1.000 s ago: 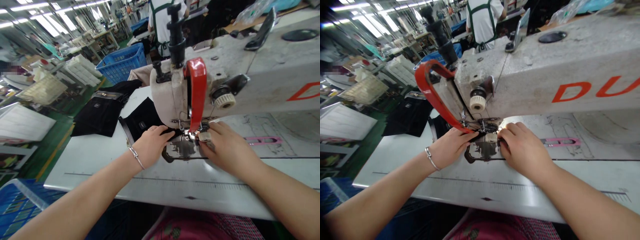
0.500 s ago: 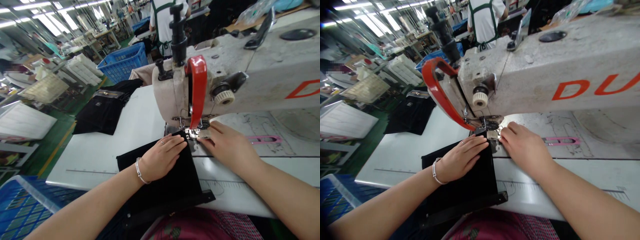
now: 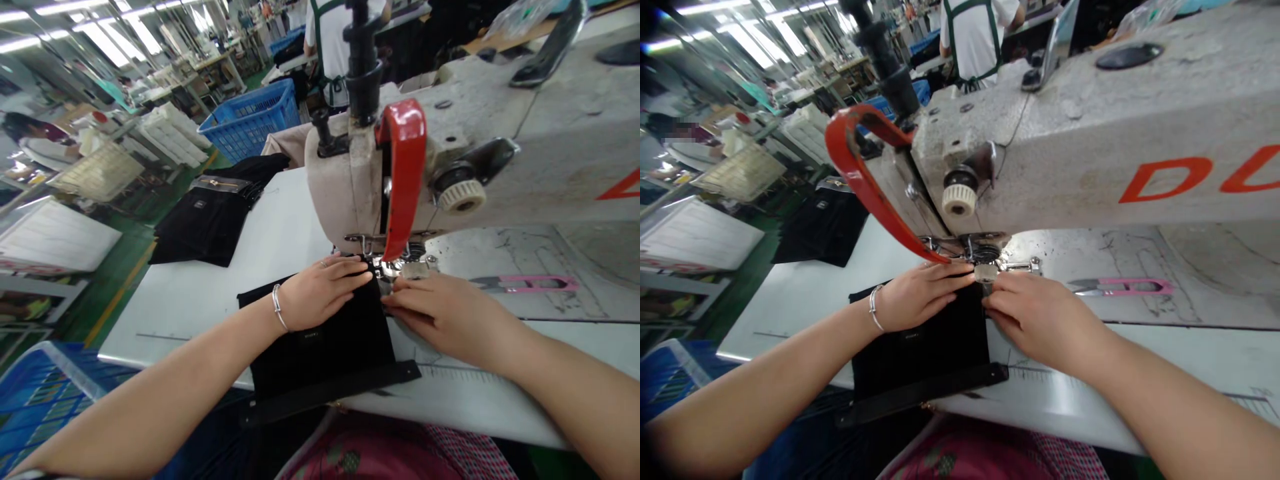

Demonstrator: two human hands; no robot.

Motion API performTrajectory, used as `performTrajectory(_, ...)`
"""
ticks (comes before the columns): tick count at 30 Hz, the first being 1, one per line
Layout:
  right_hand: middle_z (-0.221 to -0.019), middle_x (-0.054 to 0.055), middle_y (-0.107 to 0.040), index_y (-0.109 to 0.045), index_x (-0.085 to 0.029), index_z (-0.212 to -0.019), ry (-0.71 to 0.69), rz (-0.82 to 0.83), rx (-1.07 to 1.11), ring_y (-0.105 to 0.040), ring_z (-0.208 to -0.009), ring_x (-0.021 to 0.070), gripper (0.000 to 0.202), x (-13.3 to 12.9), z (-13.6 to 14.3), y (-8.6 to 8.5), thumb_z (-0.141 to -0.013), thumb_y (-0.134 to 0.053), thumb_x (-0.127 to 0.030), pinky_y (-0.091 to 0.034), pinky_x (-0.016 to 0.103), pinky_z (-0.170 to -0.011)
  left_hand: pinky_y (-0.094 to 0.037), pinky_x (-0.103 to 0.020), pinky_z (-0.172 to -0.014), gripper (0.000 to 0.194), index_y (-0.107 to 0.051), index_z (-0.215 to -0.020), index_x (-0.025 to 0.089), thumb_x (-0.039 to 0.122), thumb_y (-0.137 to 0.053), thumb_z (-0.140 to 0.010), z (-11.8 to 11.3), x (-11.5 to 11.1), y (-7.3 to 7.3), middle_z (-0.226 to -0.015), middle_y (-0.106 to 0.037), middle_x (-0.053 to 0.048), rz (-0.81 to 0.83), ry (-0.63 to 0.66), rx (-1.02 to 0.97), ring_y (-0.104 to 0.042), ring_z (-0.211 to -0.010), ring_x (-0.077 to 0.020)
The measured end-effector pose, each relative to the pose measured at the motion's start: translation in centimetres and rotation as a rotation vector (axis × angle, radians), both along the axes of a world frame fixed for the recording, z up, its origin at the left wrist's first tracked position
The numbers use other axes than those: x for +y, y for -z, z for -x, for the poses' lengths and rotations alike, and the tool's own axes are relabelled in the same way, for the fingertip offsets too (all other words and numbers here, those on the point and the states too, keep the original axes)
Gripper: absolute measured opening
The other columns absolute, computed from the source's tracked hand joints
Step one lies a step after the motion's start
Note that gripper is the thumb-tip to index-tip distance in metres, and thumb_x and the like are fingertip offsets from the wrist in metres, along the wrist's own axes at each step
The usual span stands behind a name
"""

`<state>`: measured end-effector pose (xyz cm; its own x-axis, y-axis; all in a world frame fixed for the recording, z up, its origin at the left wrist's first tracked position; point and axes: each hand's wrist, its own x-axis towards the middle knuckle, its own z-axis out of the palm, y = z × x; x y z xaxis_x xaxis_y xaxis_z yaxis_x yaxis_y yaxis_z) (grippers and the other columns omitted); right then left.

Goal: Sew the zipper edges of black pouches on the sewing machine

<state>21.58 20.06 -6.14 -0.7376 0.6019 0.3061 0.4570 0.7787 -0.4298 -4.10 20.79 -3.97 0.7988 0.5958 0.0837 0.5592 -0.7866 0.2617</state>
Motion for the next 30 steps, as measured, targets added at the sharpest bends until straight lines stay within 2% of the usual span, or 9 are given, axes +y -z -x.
performTrajectory(3,-0.088,-0.001,-0.067,-0.072,-0.027,-0.088,-0.147,0.282,0.014,-0.062,-0.083,0.0146,0.019,0.0,-1.0,-1.4,-0.087,-0.058,-0.014,-0.047,0.028,-0.072,-0.035,-0.050,-0.117,0.039,-0.052,-0.134,0.015,0.029,-0.048,-0.097,-1.0,-3.6,-1.8,-0.138,-0.054,-0.012,0.071,-0.043,0.045,-0.042,-0.136,-0.0244)
performTrajectory(5,-0.078,-0.004,-0.065,-0.071,-0.029,-0.078,-0.244,0.374,-0.047,-0.060,-0.074,0.0126,0.019,-0.3,-1.3,-2.0,-0.084,-0.062,-0.013,-0.045,0.027,-0.067,-0.036,-0.044,-0.117,0.039,-0.053,-0.132,0.014,0.032,-0.046,-0.098,-1.9,-6.8,-2.7,-0.137,-0.056,-0.011,0.119,-0.081,0.008,-0.045,-0.135,-0.0216)
performTrajectory(8,-0.068,-0.006,-0.062,-0.065,-0.025,-0.062,-0.336,0.357,-0.106,-0.057,-0.070,0.0125,0.024,-1.0,-1.3,-2.3,-0.082,-0.063,-0.013,-0.042,0.029,-0.068,-0.039,-0.038,-0.116,0.046,-0.050,-0.135,0.011,0.035,-0.049,-0.096,-3.1,-10.6,-3.0,-0.139,-0.054,-0.012,0.163,-0.175,-0.053,-0.043,-0.136,-0.0203)
performTrajectory(11,-0.067,-0.006,-0.063,-0.064,-0.025,-0.060,-0.348,0.334,-0.120,-0.056,-0.069,0.0126,0.025,-1.3,-1.2,-2.1,-0.080,-0.062,-0.010,-0.042,0.030,-0.071,-0.039,-0.040,-0.116,0.045,-0.049,-0.136,0.012,0.031,-0.050,-0.095,-3.9,-12.1,-2.0,-0.140,-0.053,-0.011,0.172,-0.274,-0.099,-0.044,-0.136,-0.0207)
performTrajectory(17,-0.065,-0.006,-0.060,-0.064,-0.025,-0.061,-0.337,0.344,-0.117,-0.056,-0.069,0.0120,0.025,-1.5,-1.3,-2.5,-0.076,-0.059,-0.005,-0.043,0.029,-0.072,-0.039,-0.046,-0.115,0.047,-0.052,-0.133,0.009,0.032,-0.056,-0.092,-4.7,-12.4,0.2,-0.136,-0.056,-0.013,0.030,-0.263,-0.077,-0.046,-0.133,-0.0265)
performTrajectory(20,-0.086,-0.002,-0.067,-0.068,-0.024,-0.076,-0.190,0.292,-0.015,-0.060,-0.084,0.0139,0.024,-1.5,-1.1,-2.4,-0.076,-0.056,-0.004,-0.047,0.030,-0.079,-0.040,-0.044,-0.115,0.045,-0.053,-0.132,0.010,0.031,-0.056,-0.092,-4.5,-12.2,0.4,-0.136,-0.057,-0.012,-0.007,-0.237,-0.051,-0.047,-0.133,-0.0258)
performTrajectory(23,-0.115,0.004,-0.066,-0.069,-0.022,-0.100,-0.102,0.128,0.054,-0.058,-0.106,0.0201,0.026,-1.4,-0.6,-1.5,-0.084,-0.053,-0.010,-0.046,0.040,-0.094,-0.039,-0.042,-0.116,0.045,-0.053,-0.131,0.010,0.032,-0.056,-0.092,-4.1,-11.6,0.3,-0.135,-0.057,-0.011,-0.013,-0.208,-0.049,-0.047,-0.133,-0.0245)
performTrajectory(25,-0.120,0.005,-0.065,-0.068,-0.022,-0.110,-0.110,0.070,0.046,-0.058,-0.109,0.0222,0.030,-1.3,-0.4,-0.7,-0.086,-0.053,-0.011,-0.046,0.044,-0.096,-0.038,-0.042,-0.116,0.046,-0.053,-0.131,0.010,0.032,-0.056,-0.092,-3.8,-11.0,0.4,-0.135,-0.057,-0.011,-0.013,-0.198,-0.055,-0.046,-0.133,-0.0241)
performTrajectory(30,-0.117,0.006,-0.067,-0.069,-0.021,-0.110,-0.087,0.019,0.046,-0.059,-0.107,0.0231,0.031,-1.0,-0.2,0.3,-0.086,-0.052,-0.011,-0.048,0.045,-0.094,-0.035,-0.041,-0.118,0.042,-0.054,-0.129,0.009,0.029,-0.053,-0.092,-2.7,-8.6,0.9,-0.136,-0.055,-0.012,-0.009,-0.141,-0.083,-0.043,-0.134,-0.0232)
